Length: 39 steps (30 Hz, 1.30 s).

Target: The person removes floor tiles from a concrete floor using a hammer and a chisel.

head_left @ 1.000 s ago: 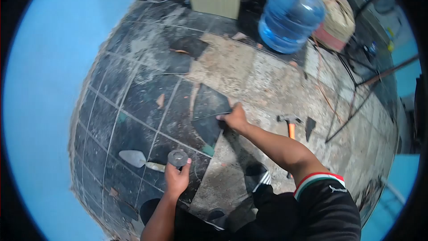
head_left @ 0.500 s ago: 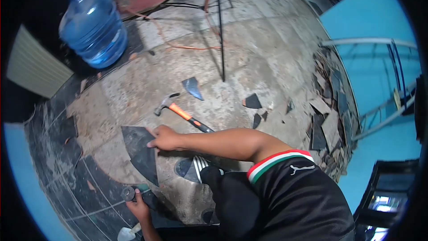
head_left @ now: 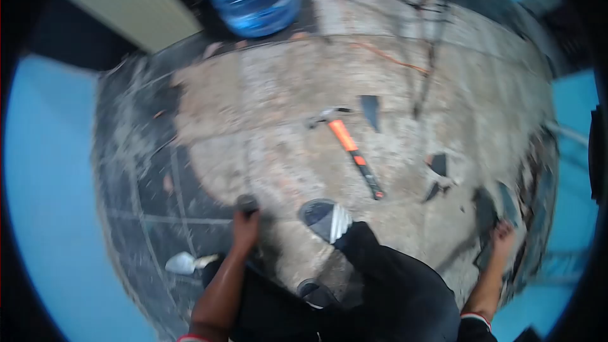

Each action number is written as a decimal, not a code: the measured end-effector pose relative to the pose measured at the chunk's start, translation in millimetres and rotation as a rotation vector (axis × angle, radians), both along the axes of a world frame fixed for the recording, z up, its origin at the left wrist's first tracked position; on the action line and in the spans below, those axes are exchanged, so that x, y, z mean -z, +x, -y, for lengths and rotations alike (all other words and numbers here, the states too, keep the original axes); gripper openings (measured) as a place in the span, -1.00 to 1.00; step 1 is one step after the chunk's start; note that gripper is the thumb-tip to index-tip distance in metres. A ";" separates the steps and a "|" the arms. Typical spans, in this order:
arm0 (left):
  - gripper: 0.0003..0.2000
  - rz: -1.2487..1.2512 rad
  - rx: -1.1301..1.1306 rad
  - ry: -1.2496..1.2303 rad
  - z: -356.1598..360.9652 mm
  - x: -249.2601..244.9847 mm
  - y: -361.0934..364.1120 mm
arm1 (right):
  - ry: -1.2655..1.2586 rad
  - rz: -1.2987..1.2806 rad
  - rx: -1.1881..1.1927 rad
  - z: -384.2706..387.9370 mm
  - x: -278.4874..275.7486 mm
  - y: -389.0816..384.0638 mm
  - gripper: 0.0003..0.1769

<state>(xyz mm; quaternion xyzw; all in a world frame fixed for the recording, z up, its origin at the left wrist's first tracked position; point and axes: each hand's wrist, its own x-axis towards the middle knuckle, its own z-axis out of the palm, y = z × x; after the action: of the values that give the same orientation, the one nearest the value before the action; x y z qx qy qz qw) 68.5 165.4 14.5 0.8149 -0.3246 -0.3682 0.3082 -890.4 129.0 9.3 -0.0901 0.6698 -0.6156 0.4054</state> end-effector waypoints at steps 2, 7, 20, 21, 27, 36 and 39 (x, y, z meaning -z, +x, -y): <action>-0.65 -0.031 0.014 -0.086 7.7 0.9 -9.8 | -0.075 0.115 -0.072 -20.6 4.1 -120.3 -0.61; -0.69 -0.022 0.208 -0.055 11.0 -7.6 -19.4 | 0.173 -0.011 0.302 80.0 17.4 21.3 -0.62; -0.58 0.282 0.503 -0.263 37.3 -22.5 -44.7 | -0.157 -1.237 -1.424 158.7 30.2 620.3 -0.54; -0.59 0.313 0.447 -0.261 45.2 -14.1 -44.9 | -0.125 -1.233 -1.420 162.6 31.6 625.0 -0.56; -0.69 0.356 0.134 -0.317 72.2 4.6 -31.3 | -0.081 -1.194 -1.389 168.8 44.7 619.1 -0.59; -0.71 0.004 -0.014 -0.175 106.2 -13.7 61.3 | 0.384 -0.486 -1.471 201.5 44.6 633.6 -0.76; -0.68 0.005 0.012 -0.093 110.2 -6.6 63.6 | 0.416 -0.196 -1.362 196.3 45.7 643.6 -0.76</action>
<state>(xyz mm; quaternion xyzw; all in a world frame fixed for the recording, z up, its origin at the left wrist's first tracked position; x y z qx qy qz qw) 132.0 55.2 21.1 0.7986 -0.3471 -0.3526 0.3425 -246.8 -67.3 -36.4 -0.4635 0.6016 -0.0748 0.6462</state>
